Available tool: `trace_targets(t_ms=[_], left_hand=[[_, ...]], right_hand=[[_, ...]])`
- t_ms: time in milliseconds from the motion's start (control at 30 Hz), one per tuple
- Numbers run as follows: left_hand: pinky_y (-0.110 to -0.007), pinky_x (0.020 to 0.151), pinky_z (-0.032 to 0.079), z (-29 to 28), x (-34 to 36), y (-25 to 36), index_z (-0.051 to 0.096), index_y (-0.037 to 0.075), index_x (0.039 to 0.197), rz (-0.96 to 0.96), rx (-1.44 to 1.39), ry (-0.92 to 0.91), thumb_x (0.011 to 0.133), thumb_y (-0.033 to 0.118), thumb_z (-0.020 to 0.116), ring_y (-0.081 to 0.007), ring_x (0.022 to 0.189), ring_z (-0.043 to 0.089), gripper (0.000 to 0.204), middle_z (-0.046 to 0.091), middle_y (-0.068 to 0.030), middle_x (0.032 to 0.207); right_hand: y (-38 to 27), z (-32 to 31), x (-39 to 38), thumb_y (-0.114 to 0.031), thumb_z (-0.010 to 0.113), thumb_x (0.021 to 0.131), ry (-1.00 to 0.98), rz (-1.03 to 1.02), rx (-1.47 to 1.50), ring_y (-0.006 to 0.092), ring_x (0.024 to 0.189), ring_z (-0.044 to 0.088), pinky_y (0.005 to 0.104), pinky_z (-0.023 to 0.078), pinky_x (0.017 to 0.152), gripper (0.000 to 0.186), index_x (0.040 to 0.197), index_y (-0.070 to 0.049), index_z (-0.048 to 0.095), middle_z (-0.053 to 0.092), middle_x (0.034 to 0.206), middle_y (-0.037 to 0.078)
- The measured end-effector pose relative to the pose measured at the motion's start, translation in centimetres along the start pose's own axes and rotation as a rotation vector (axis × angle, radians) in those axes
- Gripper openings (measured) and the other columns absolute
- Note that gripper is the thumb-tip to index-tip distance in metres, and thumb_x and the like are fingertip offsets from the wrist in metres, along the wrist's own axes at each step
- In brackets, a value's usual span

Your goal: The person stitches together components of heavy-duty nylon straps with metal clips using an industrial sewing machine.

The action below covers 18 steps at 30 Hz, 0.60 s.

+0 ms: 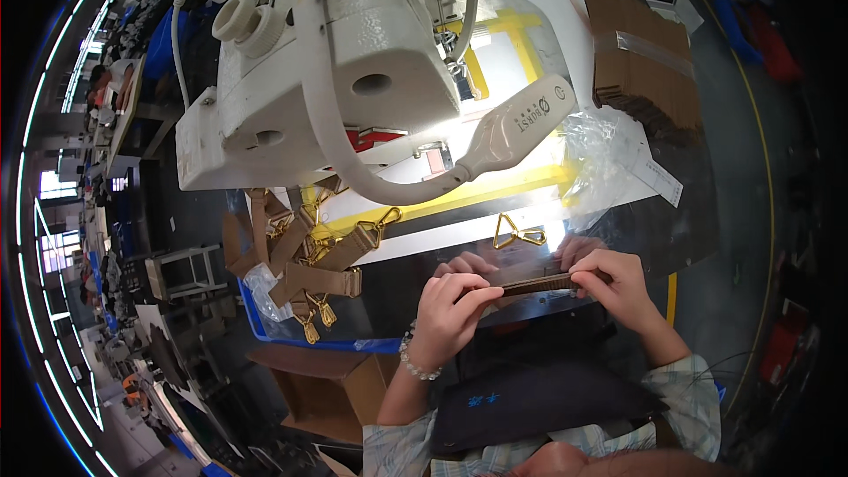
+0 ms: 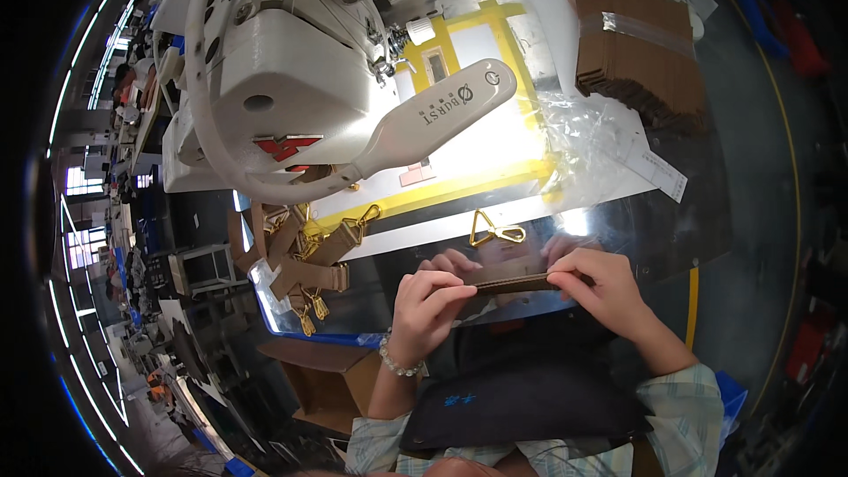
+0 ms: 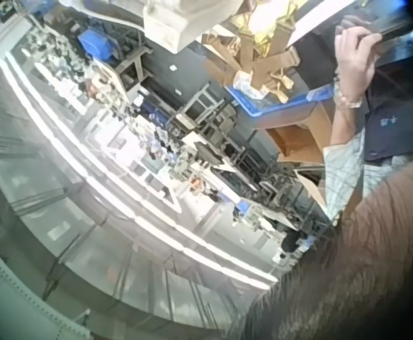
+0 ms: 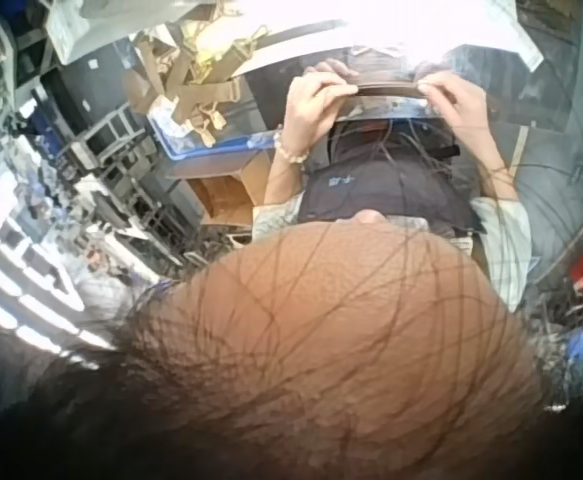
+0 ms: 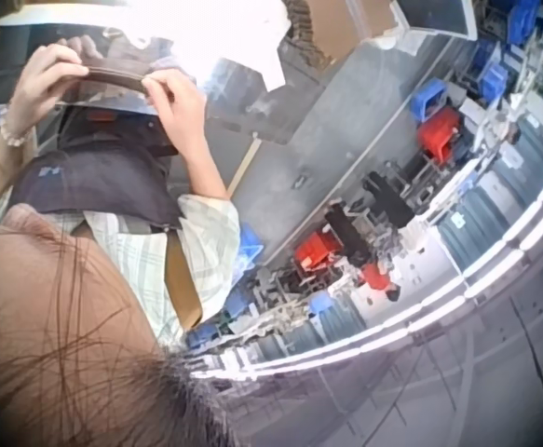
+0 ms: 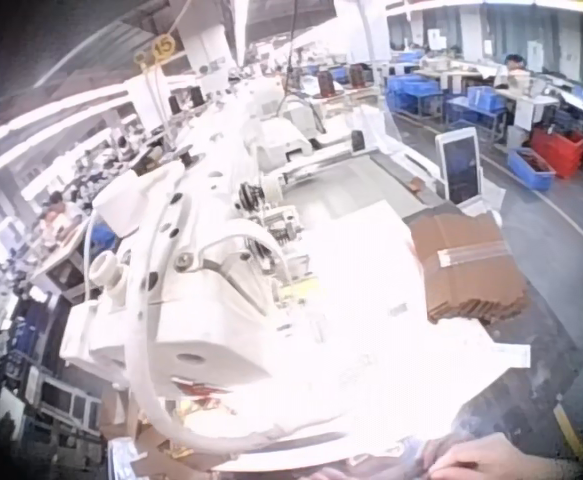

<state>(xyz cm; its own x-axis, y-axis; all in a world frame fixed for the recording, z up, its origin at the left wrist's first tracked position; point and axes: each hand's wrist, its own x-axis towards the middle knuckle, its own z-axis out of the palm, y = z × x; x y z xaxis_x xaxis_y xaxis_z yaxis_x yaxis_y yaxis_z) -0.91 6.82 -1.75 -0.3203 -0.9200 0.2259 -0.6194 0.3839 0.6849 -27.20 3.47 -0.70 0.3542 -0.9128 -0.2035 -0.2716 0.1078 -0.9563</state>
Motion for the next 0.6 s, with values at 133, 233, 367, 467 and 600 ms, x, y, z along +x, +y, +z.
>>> trace_targets(t_ms=[133, 233, 367, 467, 600], left_hand=[[-0.033, 0.07, 0.036, 0.2, 0.8, 0.5, 0.065, 0.013, 0.094, -0.097, -0.024, -0.061, 0.066, 0.013, 0.076, -0.0181, 0.084, 0.054, 0.031, 0.057, -0.0002, 0.091], [-0.032, 0.074, 0.033, 0.4, 1.4, 1.0, 0.064, 0.014, 0.092, -0.182, 0.061, -0.094, 0.06, 0.017, 0.081, -0.0186, 0.084, 0.053, 0.036, 0.056, 0.0004, 0.087], [-0.033, 0.071, 0.036, 0.7, 1.3, 1.1, 0.064, 0.01, 0.096, -0.084, 0.136, -0.117, 0.066, 0.021, 0.078, -0.0184, 0.082, 0.053, 0.035, 0.056, -0.0004, 0.089], [-0.032, 0.069, 0.037, 0.5, 1.5, 1.3, 0.065, 0.008, 0.096, 0.017, 0.176, -0.113, 0.069, 0.021, 0.076, -0.0171, 0.08, 0.054, 0.032, 0.056, -0.0004, 0.088], [-0.029, 0.065, 0.038, 0.4, 1.5, 0.6, 0.067, 0.008, 0.094, 0.133, 0.203, -0.079, 0.075, 0.017, 0.072, -0.0138, 0.074, 0.055, 0.022, 0.058, 0.0009, 0.08]], right_hand=[[-0.3, 0.3, 0.5, -0.004, 0.062, 0.086, 0.006, 0.182, 0.137, 0.0071, 0.058, 0.06, 0.0191, 0.045, 0.054, 0.007, 0.084, 0.002, 0.061, 0.062, 0.072, 0.004], [0.0, 0.1, 0.9, -0.002, 0.061, 0.086, -0.01, 0.23, 0.153, 0.0088, 0.057, 0.06, 0.0183, 0.047, 0.052, 0.008, 0.081, 0.005, 0.061, 0.062, 0.079, 0.006], [-0.1, 0.1, 1.3, -0.007, 0.061, 0.088, 0.006, 0.256, 0.16, 0.0064, 0.054, 0.059, 0.0182, 0.044, 0.049, 0.009, 0.087, 0.002, 0.061, 0.062, 0.07, 0.004], [-0.3, 0.0, 1.5, -0.009, 0.061, 0.088, 0.011, 0.26, 0.184, 0.0066, 0.053, 0.06, 0.018, 0.044, 0.048, 0.01, 0.09, 0.002, 0.061, 0.061, 0.069, 0.004], [-1.1, -0.6, 1.9, -0.011, 0.061, 0.088, -0.031, 0.293, 0.188, 0.0042, 0.056, 0.056, 0.0175, 0.043, 0.048, 0.013, 0.095, 0.0, 0.062, 0.061, 0.07, 0.003]])
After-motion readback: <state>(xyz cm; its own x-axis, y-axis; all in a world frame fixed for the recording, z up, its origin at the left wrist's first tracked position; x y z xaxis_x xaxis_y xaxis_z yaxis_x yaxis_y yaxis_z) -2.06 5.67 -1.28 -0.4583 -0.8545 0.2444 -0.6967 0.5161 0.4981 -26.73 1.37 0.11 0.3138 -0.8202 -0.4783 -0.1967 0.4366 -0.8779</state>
